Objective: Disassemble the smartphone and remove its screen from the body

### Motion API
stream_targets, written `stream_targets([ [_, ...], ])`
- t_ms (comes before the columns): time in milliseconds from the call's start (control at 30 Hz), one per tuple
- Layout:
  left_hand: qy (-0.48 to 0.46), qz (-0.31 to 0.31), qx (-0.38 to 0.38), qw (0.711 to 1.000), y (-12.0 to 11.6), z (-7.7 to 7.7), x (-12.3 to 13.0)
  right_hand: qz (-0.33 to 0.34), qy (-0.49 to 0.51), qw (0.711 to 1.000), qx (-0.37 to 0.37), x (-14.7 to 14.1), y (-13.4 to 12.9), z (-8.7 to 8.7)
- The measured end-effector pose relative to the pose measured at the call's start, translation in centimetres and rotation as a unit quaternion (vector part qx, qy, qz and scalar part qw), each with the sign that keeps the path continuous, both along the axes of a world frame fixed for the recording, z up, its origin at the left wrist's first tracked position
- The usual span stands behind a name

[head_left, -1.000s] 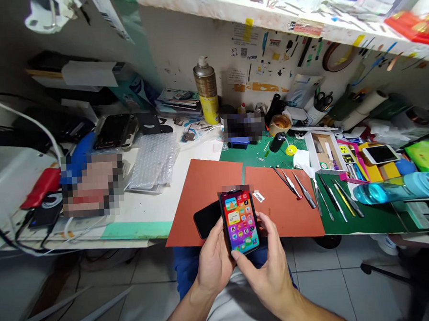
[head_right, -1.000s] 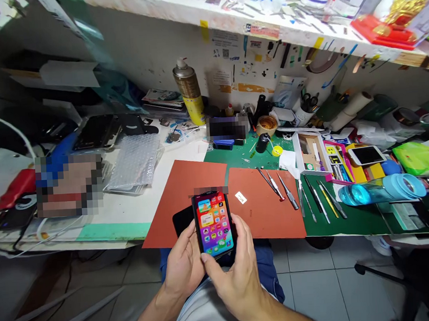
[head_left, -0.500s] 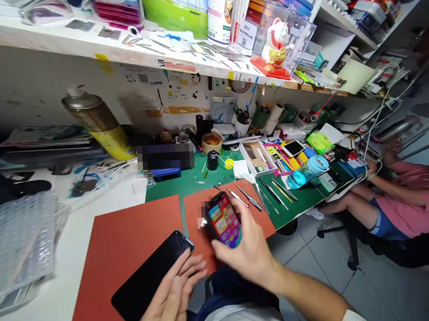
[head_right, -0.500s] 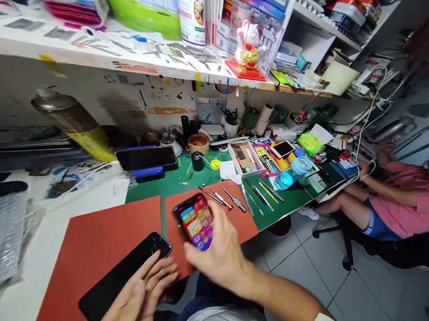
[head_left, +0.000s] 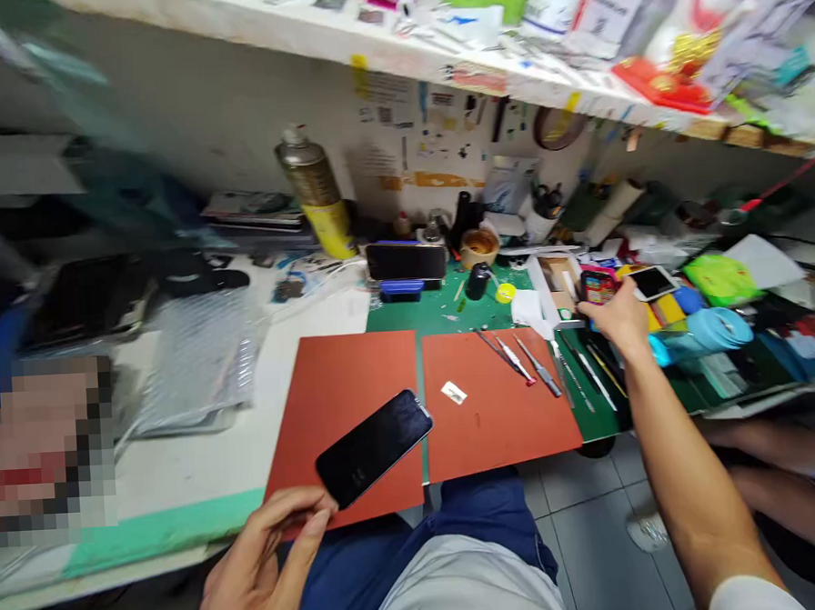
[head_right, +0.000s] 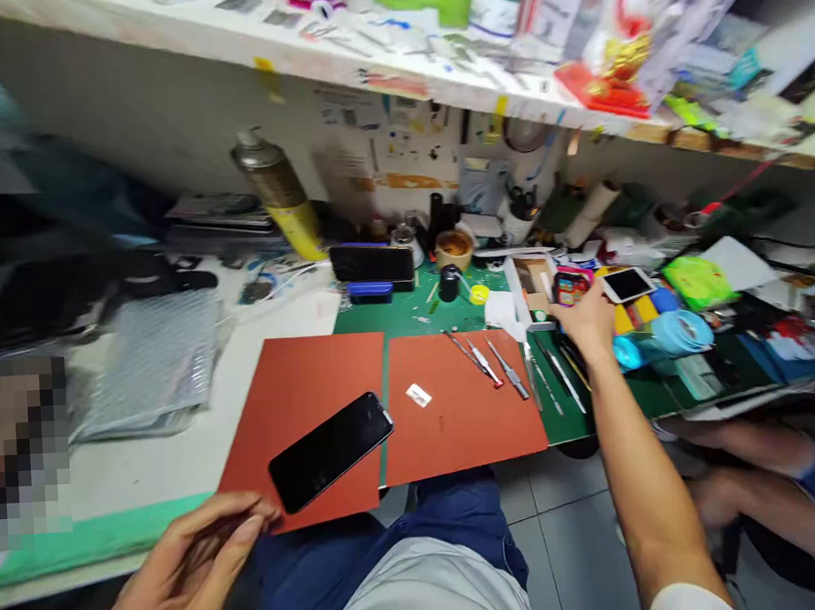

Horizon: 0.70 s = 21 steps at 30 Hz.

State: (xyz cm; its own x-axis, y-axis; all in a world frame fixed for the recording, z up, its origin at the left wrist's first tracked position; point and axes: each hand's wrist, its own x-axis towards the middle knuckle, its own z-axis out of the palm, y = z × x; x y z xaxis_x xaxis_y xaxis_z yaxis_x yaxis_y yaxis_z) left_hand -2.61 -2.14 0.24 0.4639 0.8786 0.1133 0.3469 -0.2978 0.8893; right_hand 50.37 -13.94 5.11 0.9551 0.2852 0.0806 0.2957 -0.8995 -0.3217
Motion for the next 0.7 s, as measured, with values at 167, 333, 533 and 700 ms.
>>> stream_targets([
  [167,0.149,-0.081,0.146,0.975,1.5,-0.1,-1.0,-0.014,0.029,0.999,-0.028,1.8,0.5,-1.4],
  [333,0.229,-0.129,0.201,0.944,2.1,-2.4,-0.9,0.001,0.003,1.0,-0.011,0.9,-0.2,-1.2],
  [533,0.219,-0.139,0.23,0.938,2.3,-3.8,-0.5,0.132,-0.063,0.974,0.174,-13.9,-4.0,-1.4],
  [700,0.197,-0.132,0.269,0.933,2.5,-2.7,0.1,0.232,0.54,0.77,0.248,-29.6,-5.0,-4.4],
])
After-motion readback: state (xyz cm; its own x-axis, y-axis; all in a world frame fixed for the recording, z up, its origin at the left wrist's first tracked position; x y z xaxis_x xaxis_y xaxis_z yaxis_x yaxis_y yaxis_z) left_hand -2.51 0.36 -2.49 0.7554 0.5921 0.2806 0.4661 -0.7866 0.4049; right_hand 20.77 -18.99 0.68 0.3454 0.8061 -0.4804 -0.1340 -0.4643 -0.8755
